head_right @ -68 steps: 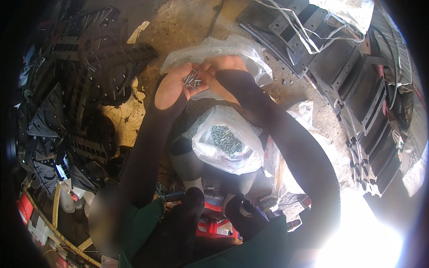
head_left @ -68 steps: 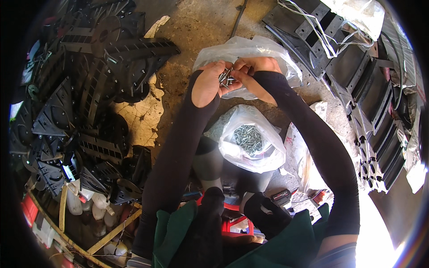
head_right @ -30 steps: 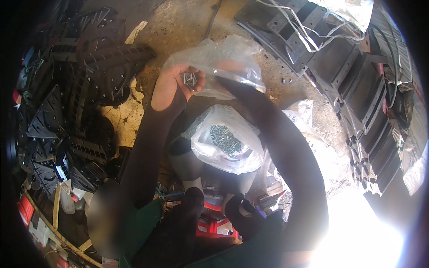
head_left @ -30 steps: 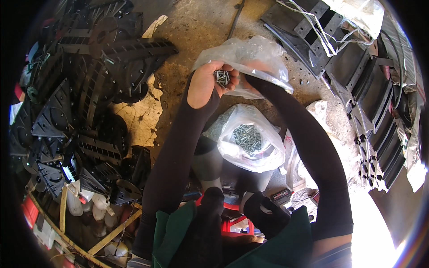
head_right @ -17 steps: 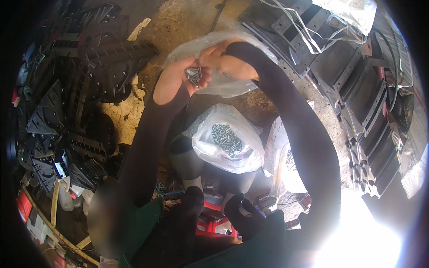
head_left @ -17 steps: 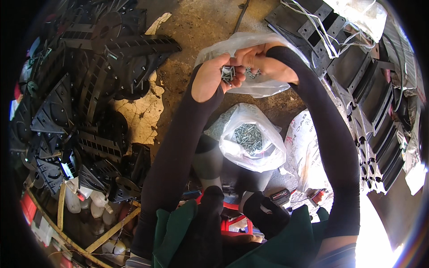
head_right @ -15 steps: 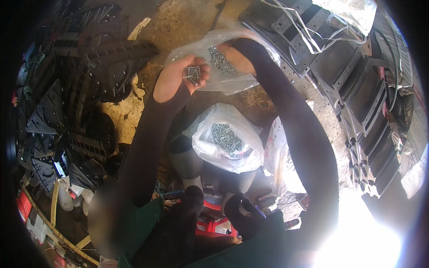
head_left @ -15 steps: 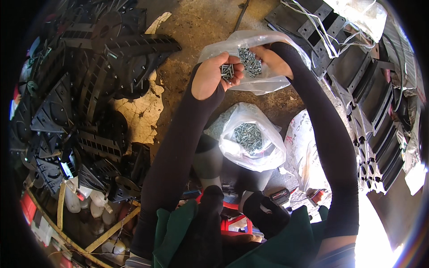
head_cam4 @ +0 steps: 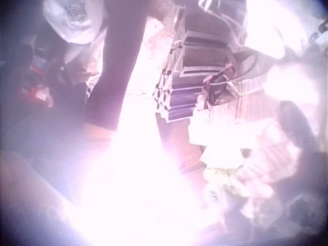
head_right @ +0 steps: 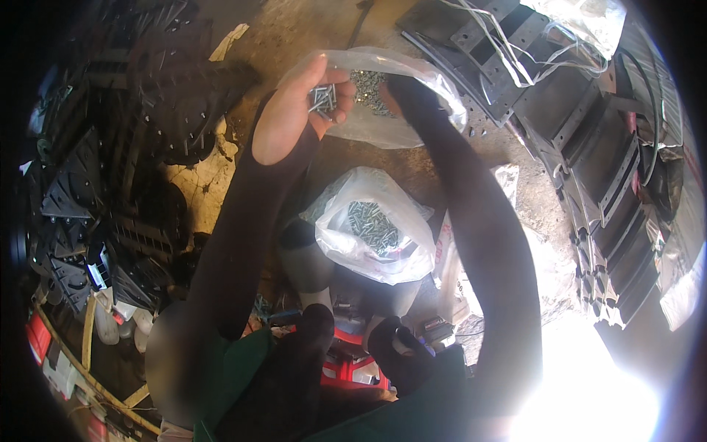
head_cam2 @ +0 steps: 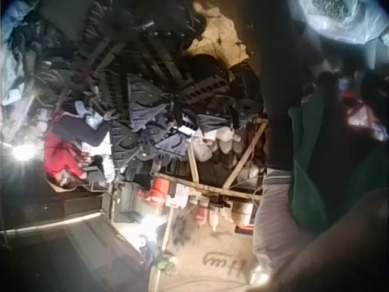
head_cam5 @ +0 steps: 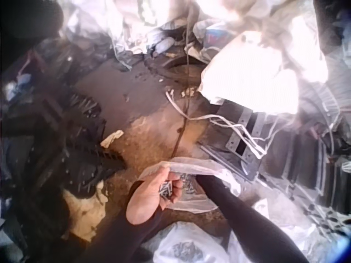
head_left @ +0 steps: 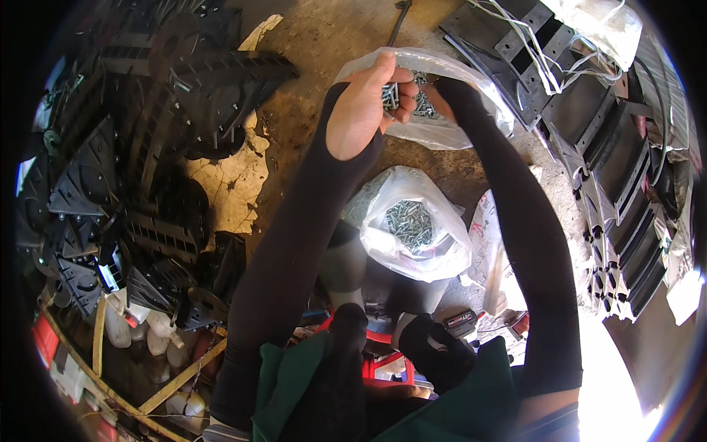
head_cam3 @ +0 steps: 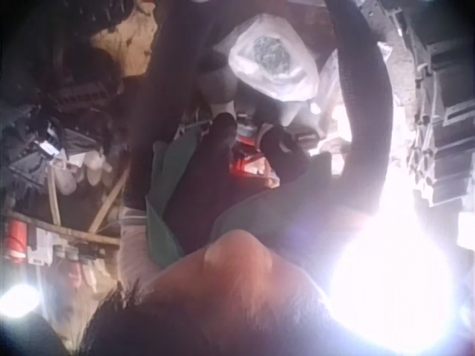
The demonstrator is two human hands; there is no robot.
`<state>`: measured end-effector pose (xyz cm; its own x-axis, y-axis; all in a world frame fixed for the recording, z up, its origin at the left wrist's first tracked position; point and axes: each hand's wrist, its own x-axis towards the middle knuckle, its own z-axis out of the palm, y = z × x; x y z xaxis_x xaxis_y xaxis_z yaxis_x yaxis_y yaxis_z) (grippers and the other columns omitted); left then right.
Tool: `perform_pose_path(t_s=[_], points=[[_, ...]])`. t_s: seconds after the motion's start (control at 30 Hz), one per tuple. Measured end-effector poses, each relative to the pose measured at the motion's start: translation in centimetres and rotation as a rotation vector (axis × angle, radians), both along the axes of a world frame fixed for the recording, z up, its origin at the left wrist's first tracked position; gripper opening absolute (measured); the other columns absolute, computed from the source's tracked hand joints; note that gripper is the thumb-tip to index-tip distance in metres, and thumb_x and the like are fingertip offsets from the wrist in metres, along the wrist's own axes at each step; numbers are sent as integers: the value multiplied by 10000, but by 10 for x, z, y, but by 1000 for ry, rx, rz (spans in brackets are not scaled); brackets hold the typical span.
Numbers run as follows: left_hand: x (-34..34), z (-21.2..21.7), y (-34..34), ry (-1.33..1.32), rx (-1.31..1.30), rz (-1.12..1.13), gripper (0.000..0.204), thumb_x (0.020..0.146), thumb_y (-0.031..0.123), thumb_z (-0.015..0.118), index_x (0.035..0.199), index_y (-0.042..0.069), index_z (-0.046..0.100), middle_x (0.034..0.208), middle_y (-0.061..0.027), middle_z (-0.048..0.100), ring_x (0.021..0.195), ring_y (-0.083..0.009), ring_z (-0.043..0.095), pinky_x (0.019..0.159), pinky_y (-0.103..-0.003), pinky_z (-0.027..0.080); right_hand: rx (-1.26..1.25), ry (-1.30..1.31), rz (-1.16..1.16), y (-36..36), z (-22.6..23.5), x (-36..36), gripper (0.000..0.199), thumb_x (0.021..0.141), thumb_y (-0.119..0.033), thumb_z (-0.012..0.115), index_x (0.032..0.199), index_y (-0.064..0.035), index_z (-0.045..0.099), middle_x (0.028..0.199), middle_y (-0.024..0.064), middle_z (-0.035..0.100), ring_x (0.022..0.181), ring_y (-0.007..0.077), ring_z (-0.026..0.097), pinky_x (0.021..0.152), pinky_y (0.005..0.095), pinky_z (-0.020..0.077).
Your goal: The person sits on a low stool and repeatedly scoops small metal fasteners from a large white sack into a smaller clear plastic bag. The person handles the fasteners by hand, transferring them in batches between the two bags.
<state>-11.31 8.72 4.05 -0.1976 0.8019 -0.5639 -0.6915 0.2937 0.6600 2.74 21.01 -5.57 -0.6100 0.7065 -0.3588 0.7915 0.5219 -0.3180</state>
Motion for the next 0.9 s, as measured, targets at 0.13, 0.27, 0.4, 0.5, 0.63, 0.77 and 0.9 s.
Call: perform_pose_path(t_s=[0.13,0.27,0.4,0.5,0.63,0.77,0.9], points=[[1,-10,-8,-52,-12,-37,332,1005,255,482,1008,-59,591,892,-122,616,770,-194,569,675,-313,444,61,-131,-36,0,-53,-3,219,861,-227,555,956,-65,667,1019,187,668,994,346,628,823,438,487],[2,-22,-16,-84,-70,-35,323,1005,230,474,1010,-70,594,892,-137,618,768,-203,570,676,-322,449,26,41,-5,4,-61,11,200,867,-214,545,914,-63,668,929,167,674,900,320,641,763,418,490],[0,-29,-17,-130,-19,-44,305,998,202,466,1012,-77,588,883,-151,623,760,-213,571,689,-329,458,5,121,35,10,-44,24,203,872,-222,559,916,-57,668,898,150,666,847,287,634,716,390,484],[-1,-30,-18,-117,-51,-36,280,989,178,460,1014,-72,584,881,-152,626,763,-216,573,697,-334,461,-22,169,25,7,-38,29,206,876,-228,570,918,-52,668,875,137,660,807,262,629,680,370,479],[1,-31,-17,-131,-38,-48,262,986,162,451,1009,-62,585,883,-151,633,768,-217,579,697,-339,462,-33,207,-20,-5,-41,33,212,881,-236,585,919,-45,668,844,120,653,754,229,622,632,342,473],[2,-32,-17,-126,-41,-38,256,988,165,454,1002,-55,586,883,-152,636,767,-220,589,695,-342,464,-24,209,-13,-8,-42,34,220,886,-245,599,921,-38,668,813,103,645,701,197,615,584,315,467],[0,-34,-18,-131,-13,-59,250,988,158,460,1004,-58,585,881,-155,636,762,-223,598,692,-345,469,-20,188,74,4,-34,34,230,891,-253,614,923,-31,668,782,86,638,648,164,608,537,288,460]])
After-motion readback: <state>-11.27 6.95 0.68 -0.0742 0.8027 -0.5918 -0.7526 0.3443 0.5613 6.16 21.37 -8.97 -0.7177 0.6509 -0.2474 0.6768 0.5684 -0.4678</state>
